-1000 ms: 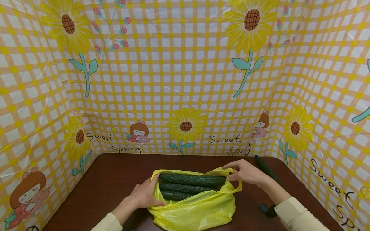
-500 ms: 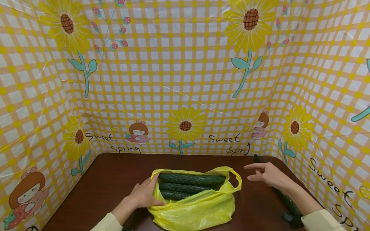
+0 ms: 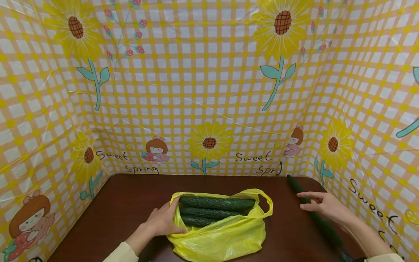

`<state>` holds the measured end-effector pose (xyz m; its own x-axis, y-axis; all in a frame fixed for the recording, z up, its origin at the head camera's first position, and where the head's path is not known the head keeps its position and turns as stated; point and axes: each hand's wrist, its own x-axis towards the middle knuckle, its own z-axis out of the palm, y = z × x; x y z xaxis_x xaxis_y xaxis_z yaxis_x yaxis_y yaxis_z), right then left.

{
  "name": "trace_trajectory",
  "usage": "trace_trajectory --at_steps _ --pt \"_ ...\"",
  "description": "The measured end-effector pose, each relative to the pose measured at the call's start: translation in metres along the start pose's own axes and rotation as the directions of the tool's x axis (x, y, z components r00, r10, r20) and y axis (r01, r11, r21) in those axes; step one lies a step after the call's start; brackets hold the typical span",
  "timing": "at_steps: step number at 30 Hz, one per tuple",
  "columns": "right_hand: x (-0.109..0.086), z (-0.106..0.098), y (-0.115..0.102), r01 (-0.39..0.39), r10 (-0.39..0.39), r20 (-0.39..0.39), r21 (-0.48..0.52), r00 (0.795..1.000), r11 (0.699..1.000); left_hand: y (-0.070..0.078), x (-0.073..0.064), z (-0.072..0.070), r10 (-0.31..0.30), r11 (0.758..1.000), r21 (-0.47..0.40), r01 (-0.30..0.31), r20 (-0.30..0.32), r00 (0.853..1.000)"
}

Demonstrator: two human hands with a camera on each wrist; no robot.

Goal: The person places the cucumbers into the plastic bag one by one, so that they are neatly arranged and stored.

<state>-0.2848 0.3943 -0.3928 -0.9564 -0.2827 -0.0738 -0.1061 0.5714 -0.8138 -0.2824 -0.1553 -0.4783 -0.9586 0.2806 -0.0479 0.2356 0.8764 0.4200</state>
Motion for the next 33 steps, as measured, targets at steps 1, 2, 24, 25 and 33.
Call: trace_trajectory --at_steps 1,2,24,25,33 --pt "-0.001 -0.001 0.004 -0.001 0.001 0.004 0.016 1.000 1.000 0.000 0.000 0.000 -0.001 1.000 -0.002 0.001 0.001 1.000" --pt "-0.002 -0.002 0.008 0.000 0.000 0.007 0.028 1.000 1.000 -0.001 0.000 0.000 -0.002 1.000 -0.003 0.002 0.002 1.000" --pt "-0.026 -0.010 0.066 -0.352 0.381 -0.170 0.181 0.909 0.919 0.001 -0.002 -0.006 -0.016 1.000 0.018 0.016 -0.010 1.000" --pt "-0.027 -0.010 0.069 -0.361 0.392 -0.172 0.187 0.904 0.914 0.001 -0.002 -0.006 -0.014 1.000 0.018 0.014 -0.013 1.000" --pt "-0.026 -0.011 0.085 -0.411 0.433 -0.160 0.152 0.887 0.899 -0.001 -0.001 -0.004 -0.021 1.000 0.000 0.021 -0.030 0.999"
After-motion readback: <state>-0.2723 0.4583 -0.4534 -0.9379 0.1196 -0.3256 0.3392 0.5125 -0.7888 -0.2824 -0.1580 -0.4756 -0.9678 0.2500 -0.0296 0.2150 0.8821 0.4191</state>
